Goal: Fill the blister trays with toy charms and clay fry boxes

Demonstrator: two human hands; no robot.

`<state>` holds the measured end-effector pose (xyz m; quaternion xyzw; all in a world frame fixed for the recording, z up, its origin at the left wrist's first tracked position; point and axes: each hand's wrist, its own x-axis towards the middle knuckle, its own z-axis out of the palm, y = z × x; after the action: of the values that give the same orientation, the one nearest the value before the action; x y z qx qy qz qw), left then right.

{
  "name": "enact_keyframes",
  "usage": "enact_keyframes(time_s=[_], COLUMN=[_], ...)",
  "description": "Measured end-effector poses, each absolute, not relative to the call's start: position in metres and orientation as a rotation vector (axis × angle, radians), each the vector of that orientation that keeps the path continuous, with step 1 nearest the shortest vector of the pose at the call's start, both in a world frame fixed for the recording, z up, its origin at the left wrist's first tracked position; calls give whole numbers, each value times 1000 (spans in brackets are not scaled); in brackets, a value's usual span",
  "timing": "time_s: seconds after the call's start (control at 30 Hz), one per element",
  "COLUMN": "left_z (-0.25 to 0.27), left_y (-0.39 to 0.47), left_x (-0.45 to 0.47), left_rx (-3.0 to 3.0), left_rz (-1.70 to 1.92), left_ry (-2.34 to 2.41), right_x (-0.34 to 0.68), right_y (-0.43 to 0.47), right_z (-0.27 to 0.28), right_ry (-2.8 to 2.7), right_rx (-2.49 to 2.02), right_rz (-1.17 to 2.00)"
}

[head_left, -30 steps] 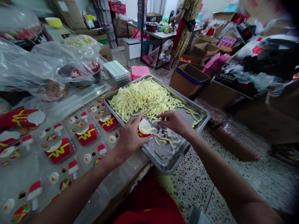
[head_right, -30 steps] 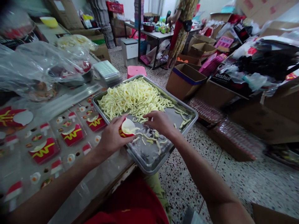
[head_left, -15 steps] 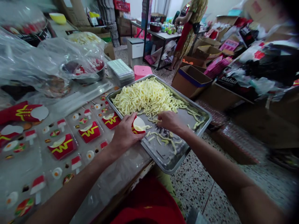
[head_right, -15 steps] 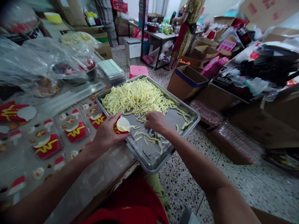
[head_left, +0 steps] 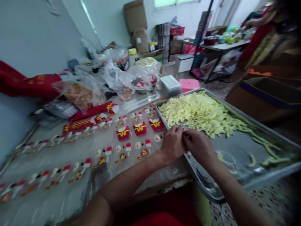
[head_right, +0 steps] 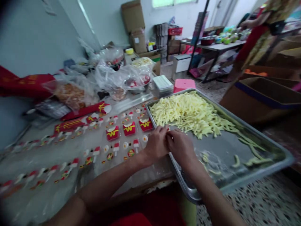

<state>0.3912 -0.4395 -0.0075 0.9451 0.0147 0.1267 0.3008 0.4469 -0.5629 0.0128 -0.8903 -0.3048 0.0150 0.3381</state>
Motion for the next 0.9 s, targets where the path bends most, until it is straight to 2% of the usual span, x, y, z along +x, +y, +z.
enact_keyframes(time_s=[0.17, 0.4, 0.6, 0.7, 0.8, 0.9], left_z=[-11, -18, -18, -15, -8, -4], left_y=[-415, -354, -289, -253, -213, -178], left_x=[366, 314, 272, 252, 226, 201], left_rx=[2449, 2158, 2078, 2119, 2157, 2183], left_rz=[364, 631, 825, 901, 939, 934], left_ry=[192, 485, 681, 743, 750, 879], right_x=[447, 415, 380, 373, 398, 440], right_y=[-537, -479, -403, -360, -333, -338], right_z=[13, 16, 10, 18, 31, 38], right_ry=[-1052, -1311, -1265, -1331, -1305, -1177], right_rx=[-1984, -2058, -1820, -1782, -1681, -1818], right_rz=[485, 35, 274, 262, 387, 388])
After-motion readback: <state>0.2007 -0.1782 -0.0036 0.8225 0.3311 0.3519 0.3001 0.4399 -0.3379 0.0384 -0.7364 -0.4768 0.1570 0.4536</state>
